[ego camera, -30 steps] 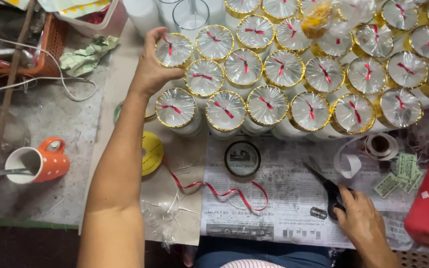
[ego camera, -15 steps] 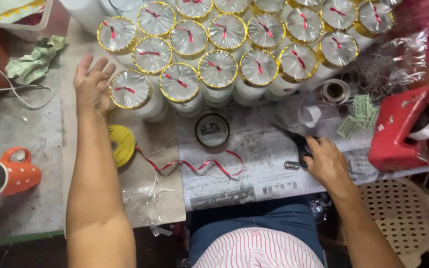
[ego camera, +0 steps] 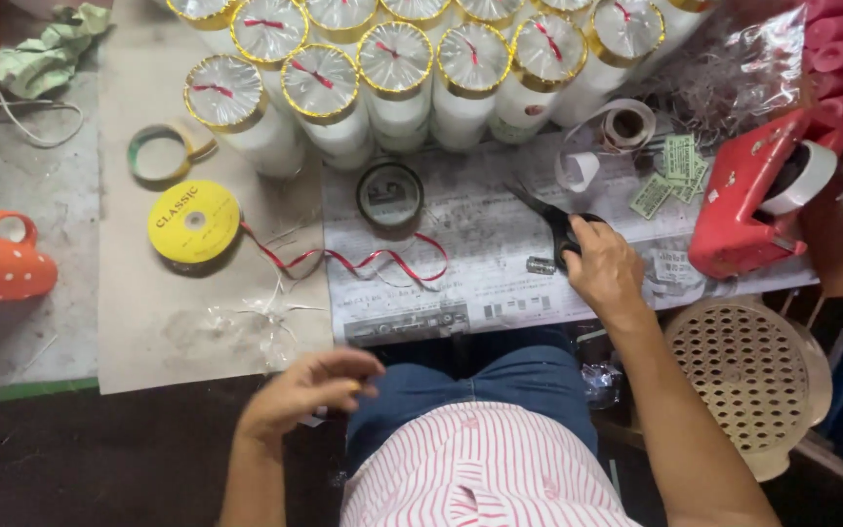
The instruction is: Decorating candle jars by wrapping gold ribbon around the rim and applying adhesive labels.
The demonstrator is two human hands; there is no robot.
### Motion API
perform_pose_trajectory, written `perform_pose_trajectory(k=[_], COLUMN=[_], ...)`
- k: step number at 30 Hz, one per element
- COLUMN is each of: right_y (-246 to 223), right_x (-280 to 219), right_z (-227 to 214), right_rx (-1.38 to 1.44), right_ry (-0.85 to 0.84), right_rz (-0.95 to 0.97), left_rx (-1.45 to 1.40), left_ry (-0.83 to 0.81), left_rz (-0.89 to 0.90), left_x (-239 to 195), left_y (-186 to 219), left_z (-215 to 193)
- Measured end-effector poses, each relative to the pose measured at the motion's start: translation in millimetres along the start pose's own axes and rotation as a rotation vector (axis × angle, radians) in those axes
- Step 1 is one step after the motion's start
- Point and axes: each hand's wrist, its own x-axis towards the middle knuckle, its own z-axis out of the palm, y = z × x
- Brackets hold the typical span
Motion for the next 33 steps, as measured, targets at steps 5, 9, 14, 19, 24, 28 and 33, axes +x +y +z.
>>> perform_pose_trajectory(k=[5,9,14,19,24,28,33], right_y=[1.3,5.4,11.0,4.2,1.8,5.4,6.0], right_x=[0.7,-2.2,-0.9,-1.4,-0.3,0.4,-1.5], right_z=[-2.5,-2.3,7.8,-1.8,-6.6,1.2,2.4], right_rx=[0.043,0.076,0.04,0.014,0.008,-0.005,-0.025], right_ry=[-0.012,0.021,0.032,-0.015,-0.034,-0.016,0.003], right_rz=[0.017,0.009,-0.006,0.003,-0.003,-0.026,-0.029], left_rx=[0.362,0.407,0.452,0.649,0.616,0.607,0.715], left_ry=[-0.089,-0.136,-0.237,-0.261,-0.239,-0.159,0.125], left_rz=[-0.321,-0.303,-0.209,-0.194,-0.21,-0.166,0.032], left_x=[-7.4,13.2,47.0,45.9,40.6,34.9,43.6], left_y=[-19.9,-24.7,-56.6,-36.0,-30.3,-34.6,-51.3], left_z=[23.8,54.6,82.8,112.9,108.0,101.2,82.1])
